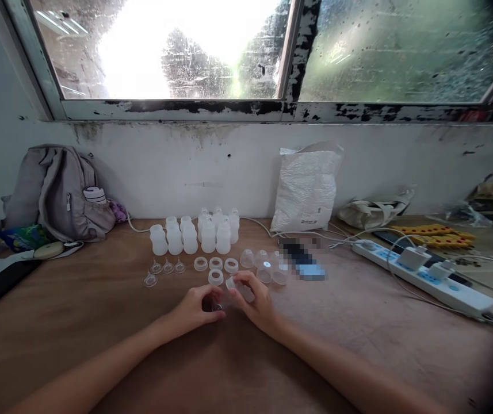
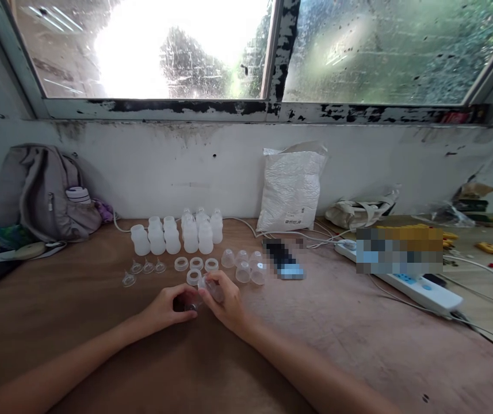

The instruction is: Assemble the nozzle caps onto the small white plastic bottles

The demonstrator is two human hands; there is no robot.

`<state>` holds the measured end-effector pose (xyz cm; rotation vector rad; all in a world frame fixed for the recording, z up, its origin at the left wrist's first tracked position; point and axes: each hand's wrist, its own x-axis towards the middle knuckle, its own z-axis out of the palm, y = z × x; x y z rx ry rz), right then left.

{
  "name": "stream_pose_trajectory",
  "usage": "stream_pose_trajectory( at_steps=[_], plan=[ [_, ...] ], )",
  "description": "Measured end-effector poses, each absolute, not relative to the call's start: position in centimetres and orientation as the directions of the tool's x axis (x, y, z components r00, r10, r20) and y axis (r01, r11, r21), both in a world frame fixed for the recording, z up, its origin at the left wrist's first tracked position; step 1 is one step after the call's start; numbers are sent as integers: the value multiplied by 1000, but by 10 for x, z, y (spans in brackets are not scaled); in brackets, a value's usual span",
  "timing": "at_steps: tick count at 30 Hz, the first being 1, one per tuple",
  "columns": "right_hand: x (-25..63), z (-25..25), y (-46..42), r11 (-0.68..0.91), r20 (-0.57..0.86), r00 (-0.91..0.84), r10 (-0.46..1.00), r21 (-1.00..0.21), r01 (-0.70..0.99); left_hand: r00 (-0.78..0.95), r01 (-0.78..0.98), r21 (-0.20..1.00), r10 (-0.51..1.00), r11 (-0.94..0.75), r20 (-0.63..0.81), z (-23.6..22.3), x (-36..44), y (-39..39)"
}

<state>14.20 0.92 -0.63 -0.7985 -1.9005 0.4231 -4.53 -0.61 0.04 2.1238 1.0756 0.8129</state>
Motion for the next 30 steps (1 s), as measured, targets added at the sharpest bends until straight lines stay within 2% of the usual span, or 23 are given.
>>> stream_pose_trajectory(
  at_steps=[6, 10, 14, 22, 30],
  plan=[
    [130, -2, -2, 805, 663, -462, 588, -535, 257, 505, 490, 730, 837, -477, 208, 2, -63, -6],
    [123, -1, -4, 803, 577, -578, 577, -531, 271, 587, 352, 818, 788, -455, 186, 6, -71, -5],
    [122, -1, -4, 781, 464, -647, 605, -504, 369, 630, 263, 872, 758, -413, 168, 6, -77, -1],
    [122, 2, -3, 758, 440, -624, 646, -463, 459, 629, 289, 868, 763, -405, 147, 5, -76, -3],
    [123, -5, 1, 785, 515, -596, 615, -474, 400, 582, 399, 796, 796, -455, 163, -2, -71, -5]
  ],
)
